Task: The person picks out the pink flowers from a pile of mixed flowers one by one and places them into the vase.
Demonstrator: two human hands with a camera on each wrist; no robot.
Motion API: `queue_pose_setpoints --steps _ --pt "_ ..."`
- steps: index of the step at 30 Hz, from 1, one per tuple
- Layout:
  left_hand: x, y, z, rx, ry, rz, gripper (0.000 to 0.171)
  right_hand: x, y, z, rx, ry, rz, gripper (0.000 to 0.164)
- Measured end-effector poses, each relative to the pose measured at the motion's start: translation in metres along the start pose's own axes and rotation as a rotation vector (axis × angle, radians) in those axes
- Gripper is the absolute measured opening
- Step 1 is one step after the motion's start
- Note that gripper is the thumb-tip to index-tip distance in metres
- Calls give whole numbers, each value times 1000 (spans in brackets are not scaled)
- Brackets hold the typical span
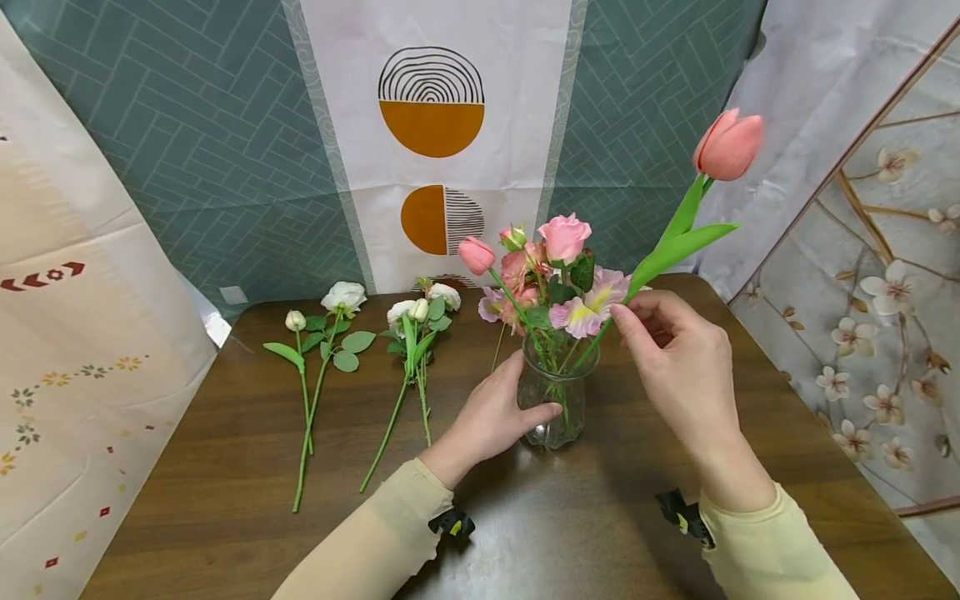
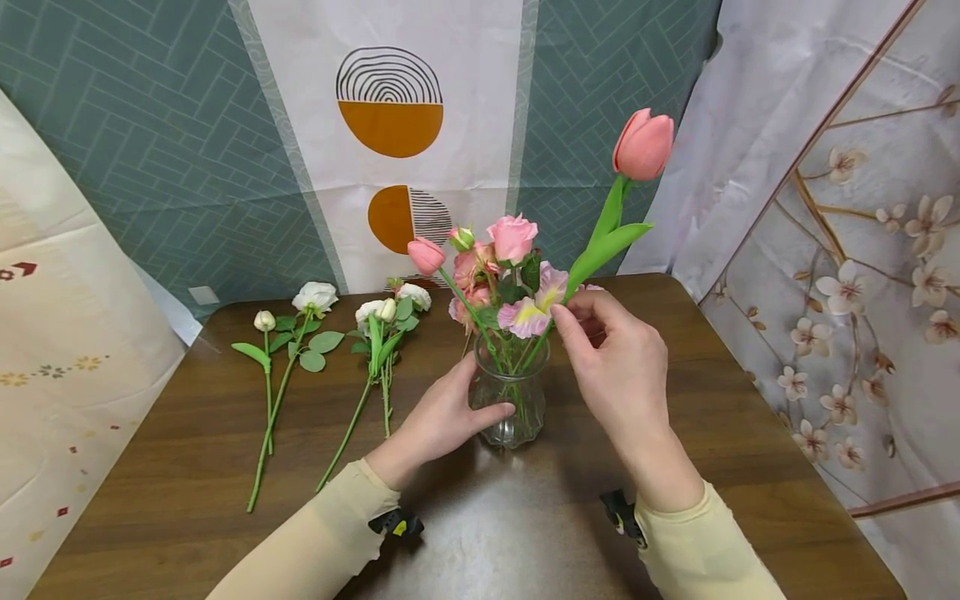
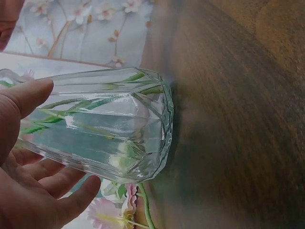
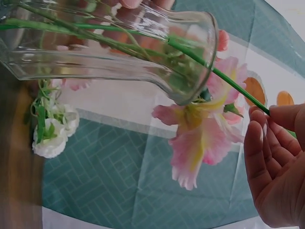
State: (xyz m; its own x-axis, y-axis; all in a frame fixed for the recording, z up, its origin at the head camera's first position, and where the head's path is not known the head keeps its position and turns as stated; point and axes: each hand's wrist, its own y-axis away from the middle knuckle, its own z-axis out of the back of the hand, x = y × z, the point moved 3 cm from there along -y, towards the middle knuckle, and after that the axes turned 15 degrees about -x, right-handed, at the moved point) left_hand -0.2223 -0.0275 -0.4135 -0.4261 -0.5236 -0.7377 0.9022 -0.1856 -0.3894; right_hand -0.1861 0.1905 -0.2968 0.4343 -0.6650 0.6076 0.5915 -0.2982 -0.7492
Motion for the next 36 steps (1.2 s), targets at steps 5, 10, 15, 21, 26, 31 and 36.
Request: queue_pose_setpoints --steps 5,10,15,21,26,31,36 --pt "1 0 0 -6 -9 -7 80 -2 7 -5 23 35 44 9" --pt "1 0 0 -10 -12 -17 80 -3 12 -9 33 58 121 7" --pt "0 0 1 -9 -7 -18 80 -4 16 -13 72 99 193 7" --pt "-1 0 2 -1 -4 -9 82 -3 20 -19 122 146 259 9" --pt "-1 -1 2 8 3 2 84 0 22 -22 180 194 308 10" --pt "0 -1 2 14 -1 23 85 3 24 -25 234 234 336 9" --pt "1 -1 2 16 -4 38 85 4 25 -29 295 270 345 4"
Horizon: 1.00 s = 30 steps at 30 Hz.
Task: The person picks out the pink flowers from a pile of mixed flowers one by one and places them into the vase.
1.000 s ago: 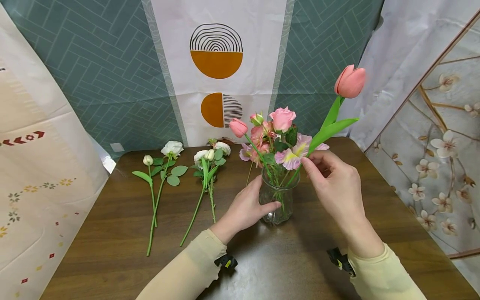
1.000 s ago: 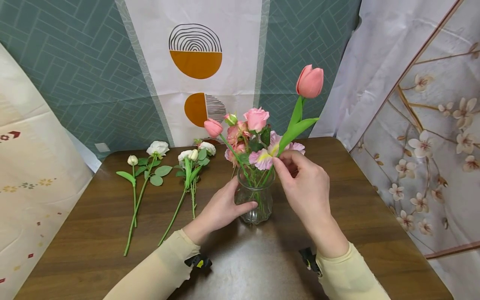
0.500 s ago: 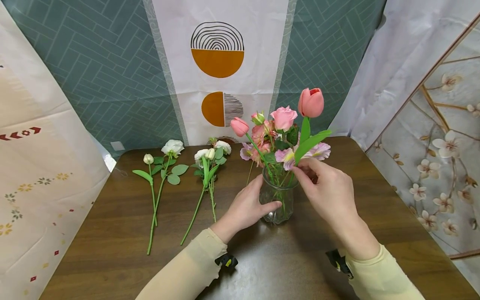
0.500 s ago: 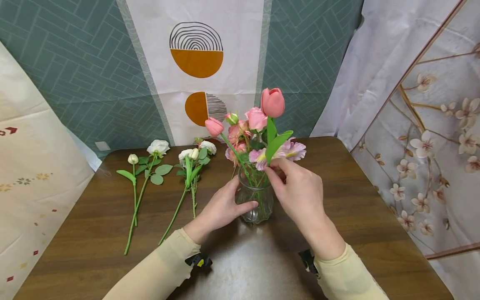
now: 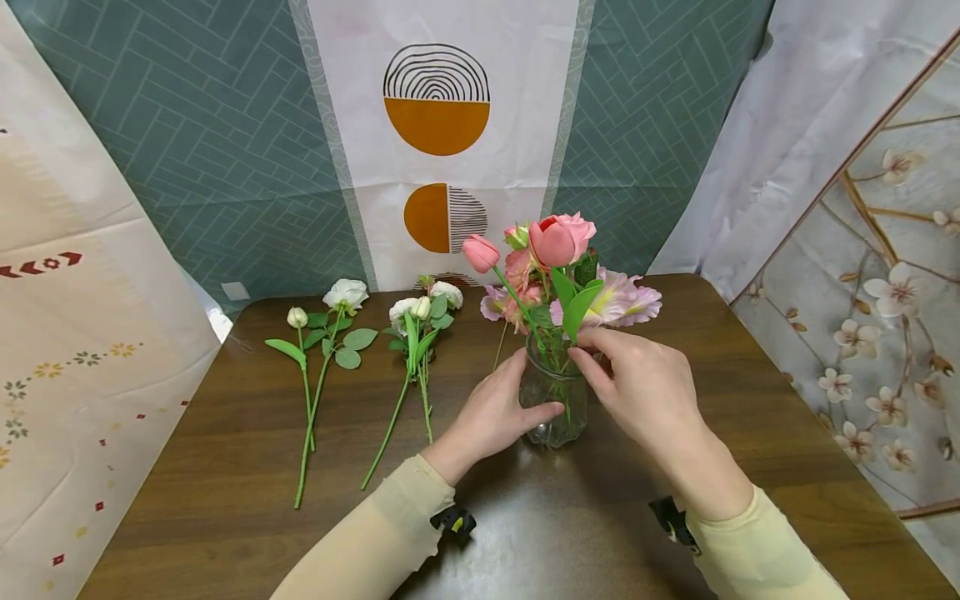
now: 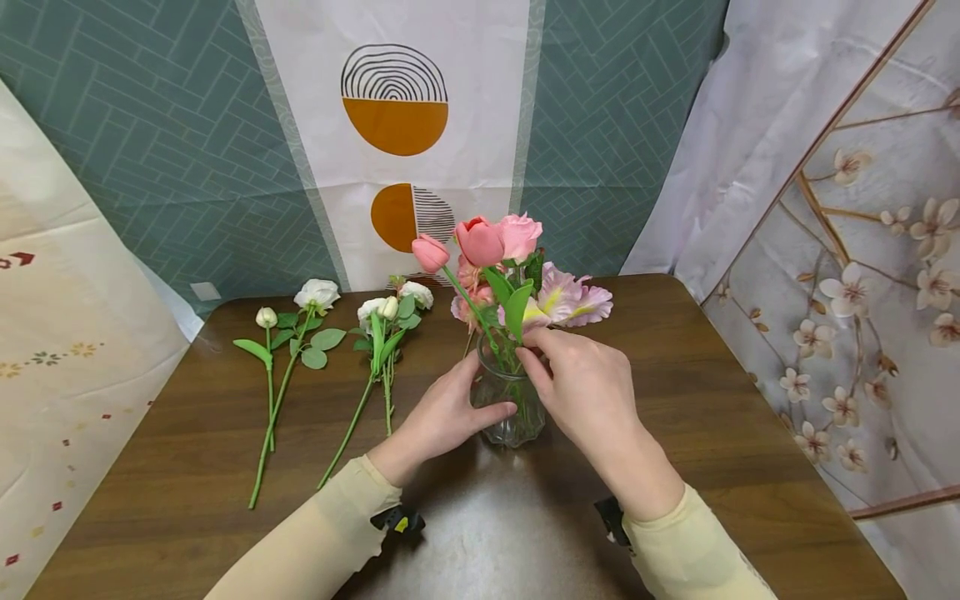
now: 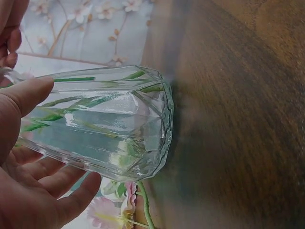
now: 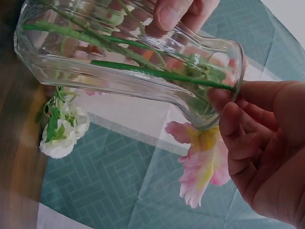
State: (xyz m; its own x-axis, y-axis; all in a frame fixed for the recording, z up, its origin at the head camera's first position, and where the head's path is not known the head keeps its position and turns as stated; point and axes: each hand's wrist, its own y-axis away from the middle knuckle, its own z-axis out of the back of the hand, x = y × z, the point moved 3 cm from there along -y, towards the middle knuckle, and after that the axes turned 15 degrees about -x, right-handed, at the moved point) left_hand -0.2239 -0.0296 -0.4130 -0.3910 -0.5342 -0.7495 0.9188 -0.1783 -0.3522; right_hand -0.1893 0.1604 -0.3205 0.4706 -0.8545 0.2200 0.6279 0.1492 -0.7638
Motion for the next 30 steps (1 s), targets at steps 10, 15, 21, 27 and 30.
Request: queue_pose_setpoints --steps 10,15,21,27,30 --pt "0 0 0 -12 1 -26 85 8 -7 -3 87 47 75 5" --pt "1 1 1 -13 -8 -20 85 13 -14 -6 150 91 86 10" --pt "2 1 1 -12 1 -20 83 20 -21 -9 197 128 105 10" --pt "2 0 0 -12 10 -30 82 23 -26 -12 245 145 109 13" --pt "1 0 0 -8 13 -24 83 24 -29 -13 269 145 102 11"
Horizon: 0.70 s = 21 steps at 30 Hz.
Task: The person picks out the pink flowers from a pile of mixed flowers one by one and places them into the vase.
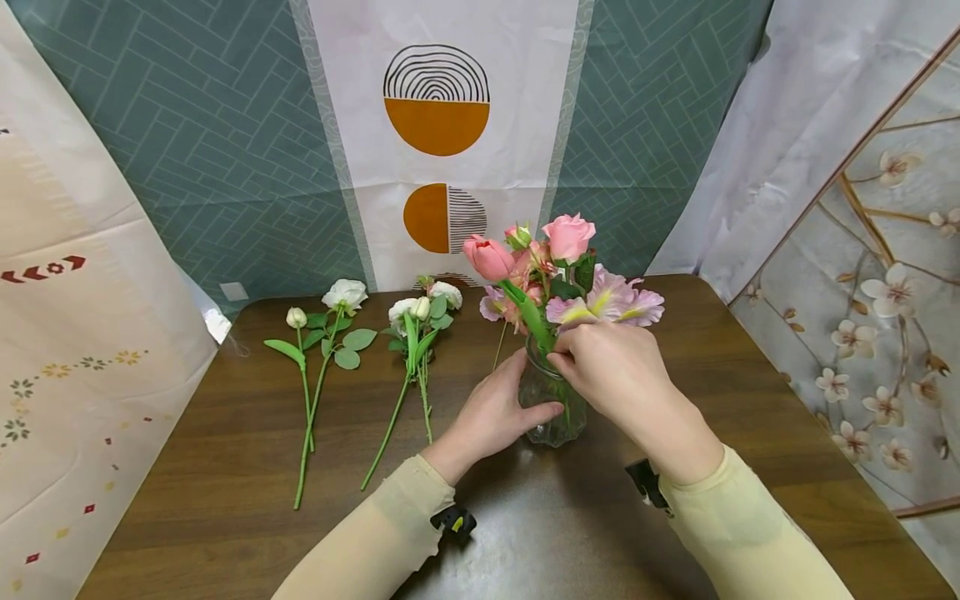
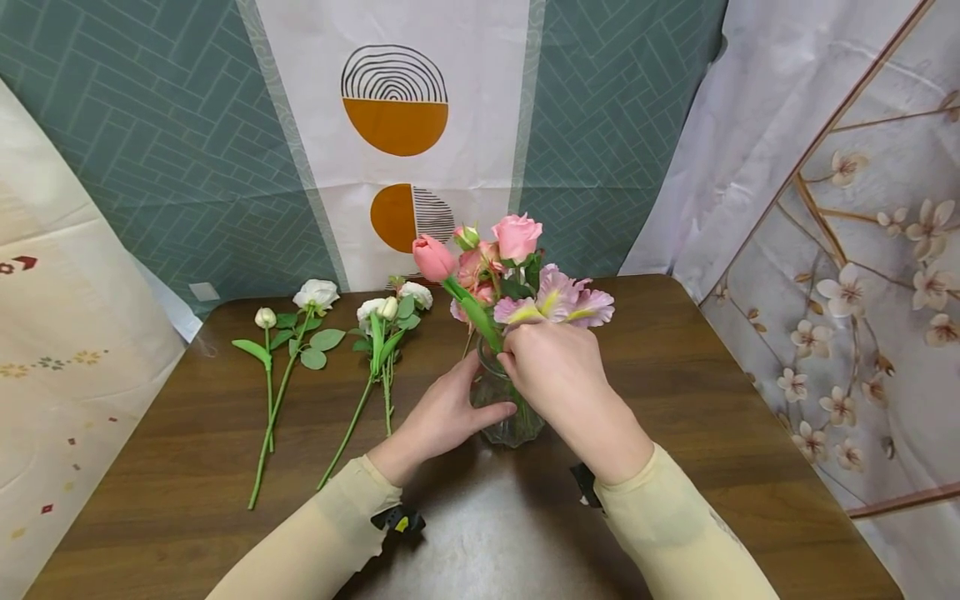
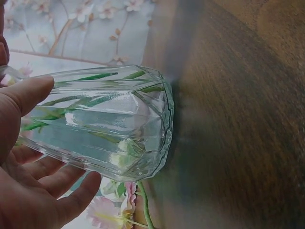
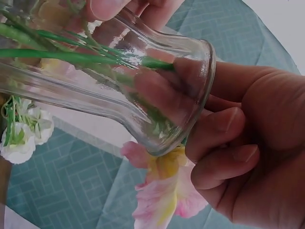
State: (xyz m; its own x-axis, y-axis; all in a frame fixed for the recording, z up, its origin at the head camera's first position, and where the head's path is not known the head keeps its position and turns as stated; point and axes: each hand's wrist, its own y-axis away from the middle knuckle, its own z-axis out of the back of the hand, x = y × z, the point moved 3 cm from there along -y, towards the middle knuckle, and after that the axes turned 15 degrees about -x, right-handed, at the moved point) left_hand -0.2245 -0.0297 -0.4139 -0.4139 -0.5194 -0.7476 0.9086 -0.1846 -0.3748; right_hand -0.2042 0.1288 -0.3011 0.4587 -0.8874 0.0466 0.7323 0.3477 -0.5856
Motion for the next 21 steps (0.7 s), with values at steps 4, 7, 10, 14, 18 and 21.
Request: queue_pose_setpoints --steps 4,7,10,14,18,21 --pt "0 0 -1 4 2 7 83 1 -3 0 20 6 -5 8" --pt "0 -1 -1 2 2 4 83 1 -5 -1 29 13 -7 11" --pt "1 -2 -1 -1 2 0 83 1 -7 -2 32 17 -8 16" --pt "1 -1 -1 -1 5 2 84 2 -9 -4 34 20 -1 30" --pt "1 -1 -1 -1 12 7 84 1 -11 -6 41 21 6 37" --pt "1 -1 -1 -1 13 10 84 1 -13 -7 48 22 11 33"
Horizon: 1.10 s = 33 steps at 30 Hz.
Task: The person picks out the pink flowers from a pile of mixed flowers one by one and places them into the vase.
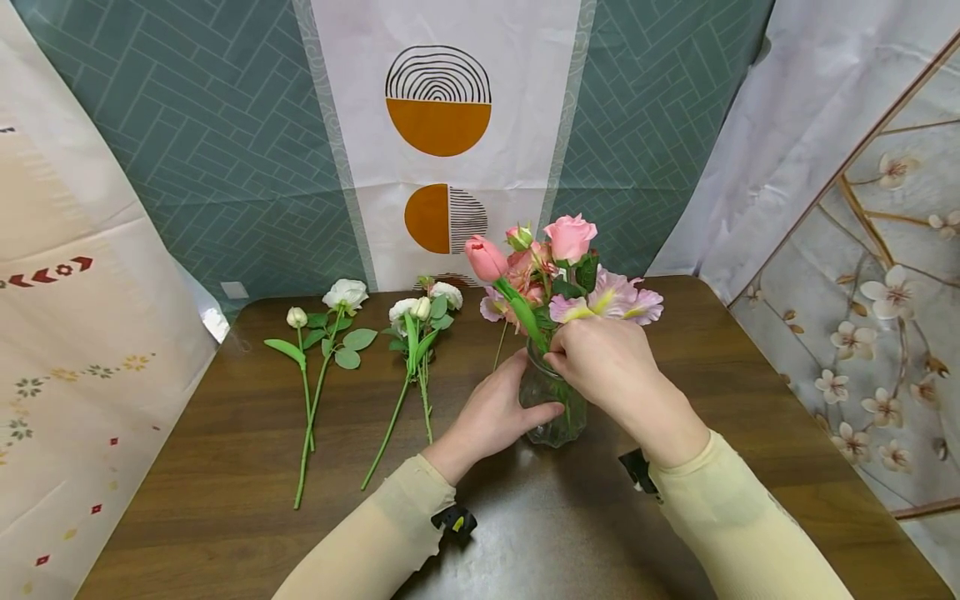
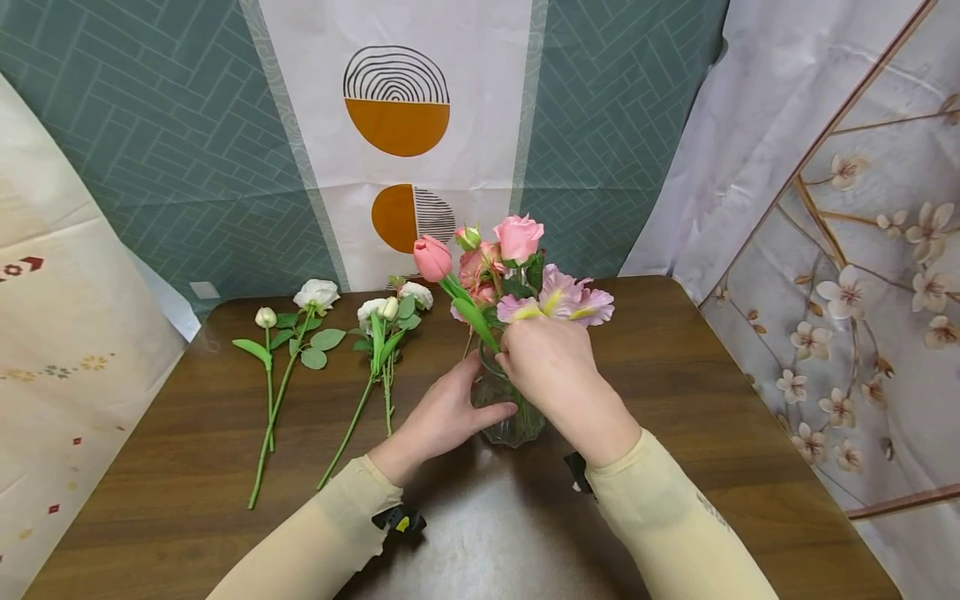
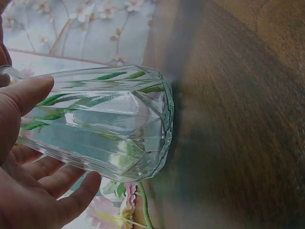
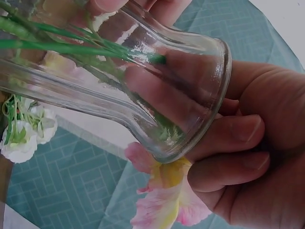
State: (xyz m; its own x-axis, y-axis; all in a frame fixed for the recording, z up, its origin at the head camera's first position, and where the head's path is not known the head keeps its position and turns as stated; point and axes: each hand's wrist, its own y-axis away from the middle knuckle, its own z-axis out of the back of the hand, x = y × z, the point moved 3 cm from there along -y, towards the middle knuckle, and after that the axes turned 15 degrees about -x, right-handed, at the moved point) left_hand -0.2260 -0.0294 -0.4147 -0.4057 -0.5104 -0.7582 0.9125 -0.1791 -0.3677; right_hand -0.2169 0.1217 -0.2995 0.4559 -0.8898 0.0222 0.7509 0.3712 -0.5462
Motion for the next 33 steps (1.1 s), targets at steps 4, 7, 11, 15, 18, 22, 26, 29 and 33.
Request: queue_pose_setpoints --steps 4,7,11,15,18,22,26,29,33 --pt "0 0 0 0 1 3 84 -1 -2 -1 16 -7 6 32" --pt "1 0 0 0 1 6 84 -1 -3 -1 27 -20 8 30" --pt "1 -1 0 0 2 7 84 -1 -4 0 54 -31 9 24" --pt "0 0 0 0 3 8 84 -1 -5 0 93 -40 1 20" --pt "0 0 1 1 4 11 85 -1 -6 -1 108 -49 0 17" --pt "0 1 1 3 2 9 86 -2 -6 -1 111 -53 7 14" --pt "0 1 1 4 -11 2 87 -2 -5 -1 110 -55 8 13" --pt "0 0 1 5 -18 -1 87 -2 -4 -1 97 -57 7 14" --pt "-1 0 2 17 -17 0 89 -2 -2 1 71 -56 3 22"
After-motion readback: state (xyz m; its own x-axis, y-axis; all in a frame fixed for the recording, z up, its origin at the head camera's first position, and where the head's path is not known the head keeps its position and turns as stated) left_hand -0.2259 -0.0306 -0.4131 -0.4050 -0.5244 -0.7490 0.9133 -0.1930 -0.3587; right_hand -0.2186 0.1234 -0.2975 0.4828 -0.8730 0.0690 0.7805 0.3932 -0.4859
